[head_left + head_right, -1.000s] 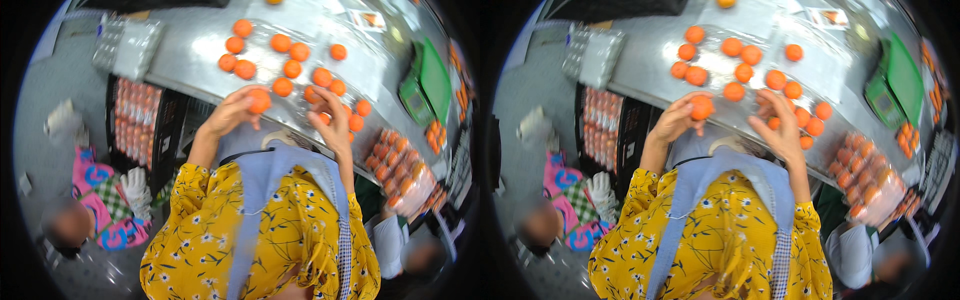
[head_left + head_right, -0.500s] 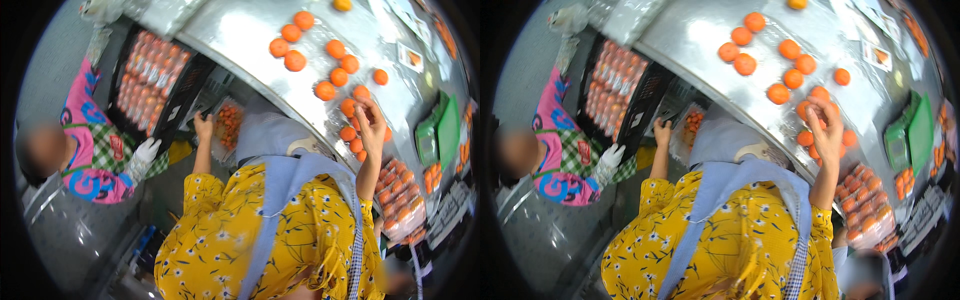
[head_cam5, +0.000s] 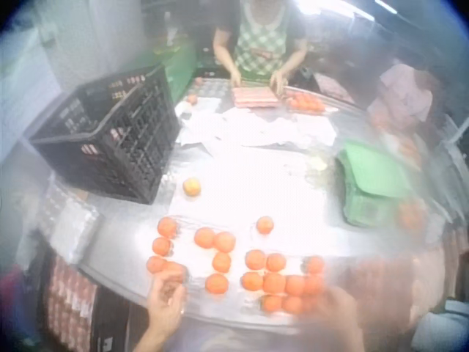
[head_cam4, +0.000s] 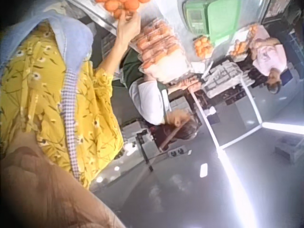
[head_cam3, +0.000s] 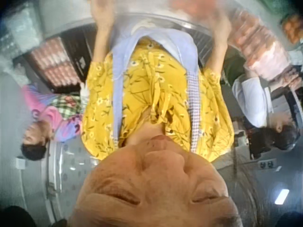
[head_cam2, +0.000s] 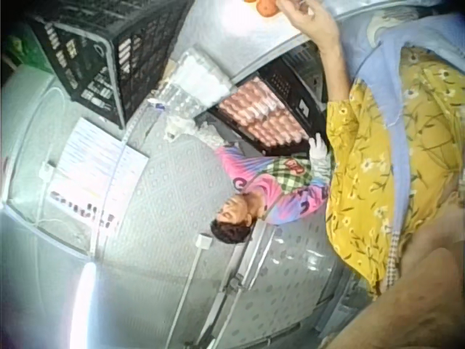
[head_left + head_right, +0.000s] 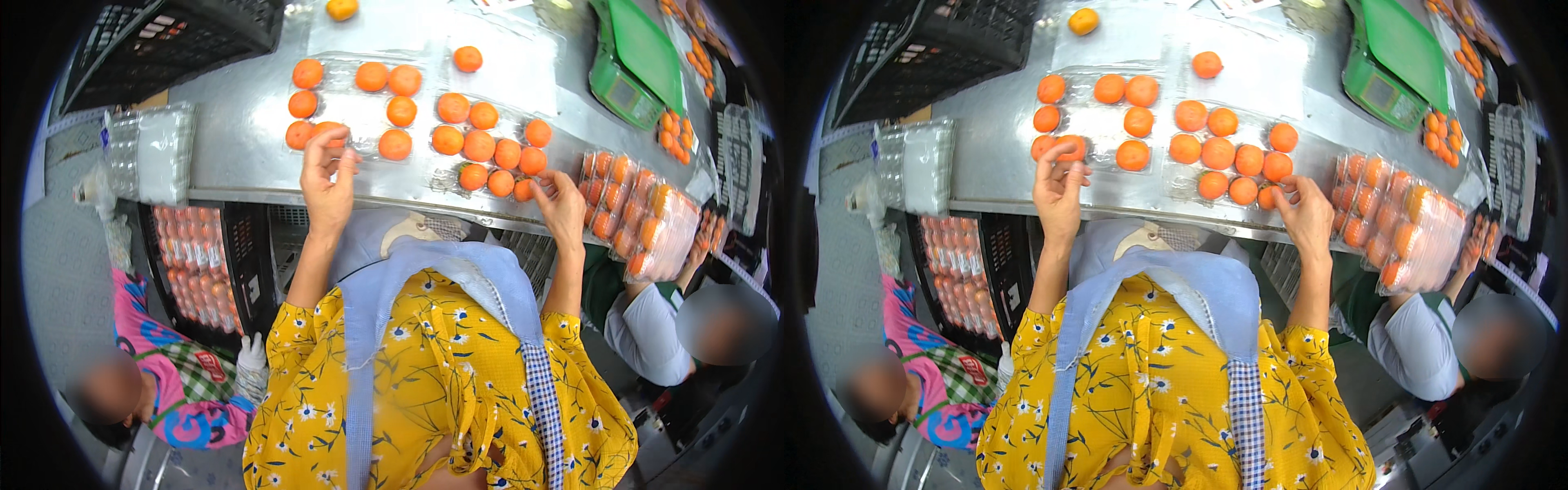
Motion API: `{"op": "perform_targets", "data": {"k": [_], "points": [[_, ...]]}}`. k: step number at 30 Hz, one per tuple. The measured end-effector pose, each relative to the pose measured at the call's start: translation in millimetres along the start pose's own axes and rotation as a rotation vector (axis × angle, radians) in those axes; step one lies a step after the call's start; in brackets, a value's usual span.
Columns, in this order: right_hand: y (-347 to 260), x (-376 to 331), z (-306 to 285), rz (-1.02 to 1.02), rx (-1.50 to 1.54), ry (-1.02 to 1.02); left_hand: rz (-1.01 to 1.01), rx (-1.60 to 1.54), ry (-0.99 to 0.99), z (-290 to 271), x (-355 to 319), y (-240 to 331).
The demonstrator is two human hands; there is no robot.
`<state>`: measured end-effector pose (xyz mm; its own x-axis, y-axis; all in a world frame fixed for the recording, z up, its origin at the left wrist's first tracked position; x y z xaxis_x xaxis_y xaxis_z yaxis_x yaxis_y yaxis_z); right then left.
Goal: The person places tomatoes into plastic trays, discards lower-quality tomatoes into a bin below the table, applies labels to the trays, and stacks the finished trays into a larger black crate.
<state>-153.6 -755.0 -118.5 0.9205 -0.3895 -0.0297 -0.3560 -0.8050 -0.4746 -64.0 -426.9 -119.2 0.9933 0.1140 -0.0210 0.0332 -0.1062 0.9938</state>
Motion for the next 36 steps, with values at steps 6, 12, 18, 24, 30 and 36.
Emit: {"op": "perform_targets", "data": {"k": [6, 12, 18, 24, 30, 36], "points": [[4, -31, 16, -0.037, -0.11, 0.148, 0.044, 0.108, -0.329, 44, -5, 8], [7, -31, 22, 0.036, -0.047, 0.134, 0.075, 0.196, -0.463, 50, -11, 9], [10, -29, 22, 0.095, -0.004, 0.1, -0.014, 0.175, -0.389, 38, -15, -5], [-23, -24, 10, 0.004, 0.578, -0.036, -0.305, 0.073, -0.594, 50, -27, 2], [-129, -7, 14, -0.568, 0.495, -0.095, -0.621, -0.292, -0.691, 67, -43, 11], [-121, 2, 20, -0.426, 0.678, -0.03, -0.73, -0.931, -0.627, 46, -38, 8]]}}
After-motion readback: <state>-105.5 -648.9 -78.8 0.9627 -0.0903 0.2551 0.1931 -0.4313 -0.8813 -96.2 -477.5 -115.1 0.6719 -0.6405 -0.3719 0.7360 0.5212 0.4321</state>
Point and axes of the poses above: each hand's wrist, its own x-axis towards the middle knuckle, its own z-axis out of the palm, y = z × x, the point moved 3 cm from there along x, towards the middle knuckle, and after that the axes turned 7 degrees about y, right-handed, at the moved point
